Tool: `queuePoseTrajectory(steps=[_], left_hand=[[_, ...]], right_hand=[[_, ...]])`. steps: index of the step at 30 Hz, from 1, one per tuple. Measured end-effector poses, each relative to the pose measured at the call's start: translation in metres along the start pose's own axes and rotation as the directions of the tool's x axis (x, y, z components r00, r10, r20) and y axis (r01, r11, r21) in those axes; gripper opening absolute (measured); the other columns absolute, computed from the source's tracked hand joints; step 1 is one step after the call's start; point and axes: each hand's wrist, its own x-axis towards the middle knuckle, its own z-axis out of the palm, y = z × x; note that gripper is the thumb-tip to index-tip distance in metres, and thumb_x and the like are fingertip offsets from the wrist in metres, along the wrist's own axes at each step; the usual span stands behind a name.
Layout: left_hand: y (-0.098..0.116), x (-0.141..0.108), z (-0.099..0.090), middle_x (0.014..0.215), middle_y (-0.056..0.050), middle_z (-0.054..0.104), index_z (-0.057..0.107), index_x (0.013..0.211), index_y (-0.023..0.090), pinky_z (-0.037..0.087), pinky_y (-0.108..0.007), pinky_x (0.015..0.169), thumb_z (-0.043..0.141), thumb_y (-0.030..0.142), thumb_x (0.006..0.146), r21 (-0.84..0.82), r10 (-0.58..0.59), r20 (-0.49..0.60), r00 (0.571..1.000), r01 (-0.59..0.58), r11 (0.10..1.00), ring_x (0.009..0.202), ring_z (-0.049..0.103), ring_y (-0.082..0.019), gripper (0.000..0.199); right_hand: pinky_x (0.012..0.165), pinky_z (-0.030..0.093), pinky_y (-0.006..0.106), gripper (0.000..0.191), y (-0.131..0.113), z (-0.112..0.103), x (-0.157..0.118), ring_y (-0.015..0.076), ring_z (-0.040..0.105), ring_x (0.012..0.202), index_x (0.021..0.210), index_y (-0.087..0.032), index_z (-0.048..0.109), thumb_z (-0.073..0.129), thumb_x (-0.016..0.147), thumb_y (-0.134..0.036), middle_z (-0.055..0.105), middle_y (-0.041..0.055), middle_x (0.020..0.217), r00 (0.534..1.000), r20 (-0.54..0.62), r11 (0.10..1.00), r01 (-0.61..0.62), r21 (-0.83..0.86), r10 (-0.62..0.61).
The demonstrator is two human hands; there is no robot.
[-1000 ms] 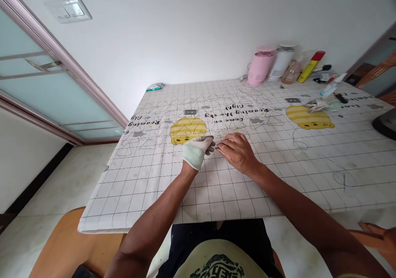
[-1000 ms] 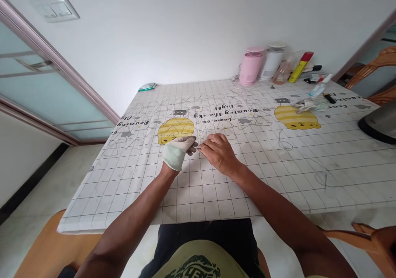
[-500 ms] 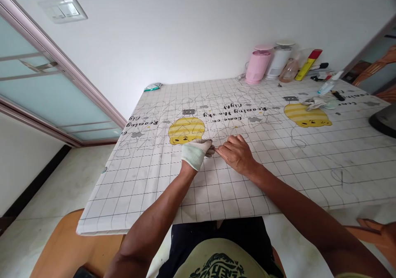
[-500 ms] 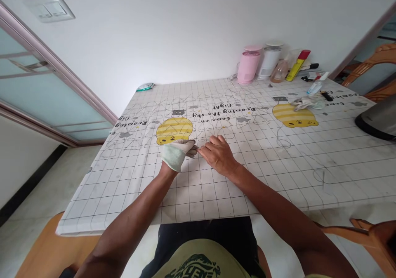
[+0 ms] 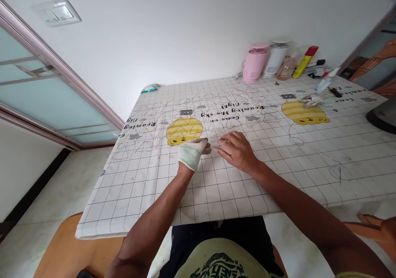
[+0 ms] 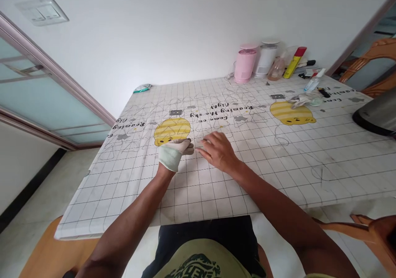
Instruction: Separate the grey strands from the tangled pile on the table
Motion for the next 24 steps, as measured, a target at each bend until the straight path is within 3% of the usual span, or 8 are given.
queuePoseTrajectory(steps=[2, 4, 6, 7, 9, 15, 19, 24], left_hand=[[0.003, 0.000, -0.001, 0.066, -0.002, 0.068, 0.068, 0.069, 0.018, 0.055, -0.026, 0.063, 0.077, 0.027, 0.076, 0.002, 0.040, -0.058, 0.998, -0.040, 0.999, 0.064, 0.070, -0.017, 0.015], [0.006, -0.001, -0.001, 0.069, -0.004, 0.071, 0.071, 0.071, 0.017, 0.058, -0.027, 0.068, 0.076, 0.028, 0.078, 0.021, 0.058, -0.088, 0.994, -0.056, 0.998, 0.067, 0.073, -0.018, 0.014], [0.007, -0.002, 0.000, 0.072, -0.004, 0.074, 0.074, 0.074, 0.016, 0.059, -0.027, 0.071, 0.076, 0.027, 0.079, 0.028, 0.060, -0.108, 0.992, -0.058, 0.998, 0.069, 0.075, -0.018, 0.012], [0.007, -0.002, 0.000, 0.074, -0.004, 0.075, 0.076, 0.077, 0.016, 0.059, -0.027, 0.072, 0.076, 0.027, 0.079, 0.029, 0.061, -0.114, 0.992, -0.058, 0.998, 0.069, 0.075, -0.018, 0.011], [0.007, -0.002, 0.002, 0.077, -0.004, 0.077, 0.077, 0.079, 0.017, 0.059, -0.026, 0.072, 0.078, 0.027, 0.080, 0.030, 0.066, -0.115, 0.991, -0.063, 0.998, 0.067, 0.075, -0.017, 0.011], [0.006, 0.003, 0.000, 0.075, -0.004, 0.076, 0.074, 0.071, 0.017, 0.058, -0.024, 0.068, 0.075, 0.028, 0.082, 0.046, 0.071, -0.043, 0.997, -0.069, 0.997, 0.065, 0.075, -0.016, 0.015], [0.004, 0.002, -0.001, 0.080, -0.005, 0.079, 0.079, 0.080, 0.017, 0.059, -0.025, 0.071, 0.076, 0.028, 0.082, 0.090, 0.064, -0.060, 0.996, -0.059, 0.994, 0.069, 0.077, -0.018, 0.012], [0.001, 0.000, -0.002, 0.077, -0.005, 0.077, 0.079, 0.086, 0.016, 0.060, -0.026, 0.070, 0.077, 0.027, 0.081, 0.076, 0.030, -0.033, 0.999, -0.028, 0.997, 0.068, 0.076, -0.018, 0.013]], right_hand=[[0.087, 0.052, 0.045, 0.018, 0.005, -0.005, 0.003, 0.0280, 0.065, 0.102, 0.108, -0.021, 0.072, 0.062, 0.106, -0.037, 0.074, 0.0122, 0.108, 0.975, -0.104, 0.971, -0.181, 0.157, 0.198], [0.085, 0.055, 0.044, 0.024, 0.012, -0.008, 0.003, 0.0269, 0.068, 0.098, 0.107, -0.022, 0.071, 0.057, 0.107, -0.042, 0.075, 0.0106, 0.103, 0.892, -0.093, 0.857, -0.391, 0.335, 0.443], [0.076, 0.057, 0.040, 0.031, 0.018, -0.009, 0.002, 0.0242, 0.070, 0.087, 0.104, -0.022, 0.070, 0.056, 0.107, -0.050, 0.076, 0.0084, 0.097, 0.800, 0.106, 0.667, -0.559, 0.493, 0.591], [0.072, 0.057, 0.038, 0.033, 0.020, -0.009, 0.001, 0.0232, 0.071, 0.083, 0.104, -0.022, 0.070, 0.058, 0.106, -0.053, 0.076, 0.0079, 0.096, 0.767, 0.226, 0.577, -0.611, 0.542, 0.601], [0.069, 0.058, 0.036, 0.033, 0.021, -0.009, -0.001, 0.0229, 0.072, 0.085, 0.111, -0.022, 0.070, 0.064, 0.102, -0.054, 0.076, 0.0079, 0.099, 0.753, 0.351, 0.500, -0.640, 0.583, 0.556], [0.071, 0.055, 0.033, 0.038, 0.015, -0.006, -0.005, 0.0192, 0.068, 0.081, 0.137, -0.027, 0.062, 0.069, 0.101, -0.039, 0.074, 0.0051, 0.102, 0.930, 0.234, 0.815, -0.361, 0.453, 0.282], [0.065, 0.049, 0.030, 0.017, 0.015, 0.005, -0.009, 0.0170, 0.064, 0.072, 0.113, -0.024, 0.071, 0.063, 0.106, -0.037, 0.072, 0.0040, 0.090, 0.960, 0.221, 0.903, -0.243, 0.354, 0.171], [0.065, 0.047, 0.031, 0.025, 0.017, 0.011, -0.010, 0.0179, 0.061, 0.072, 0.092, -0.021, 0.071, 0.057, 0.110, -0.032, 0.068, 0.0041, 0.080, 0.983, 0.152, 0.948, -0.144, 0.285, 0.104]])
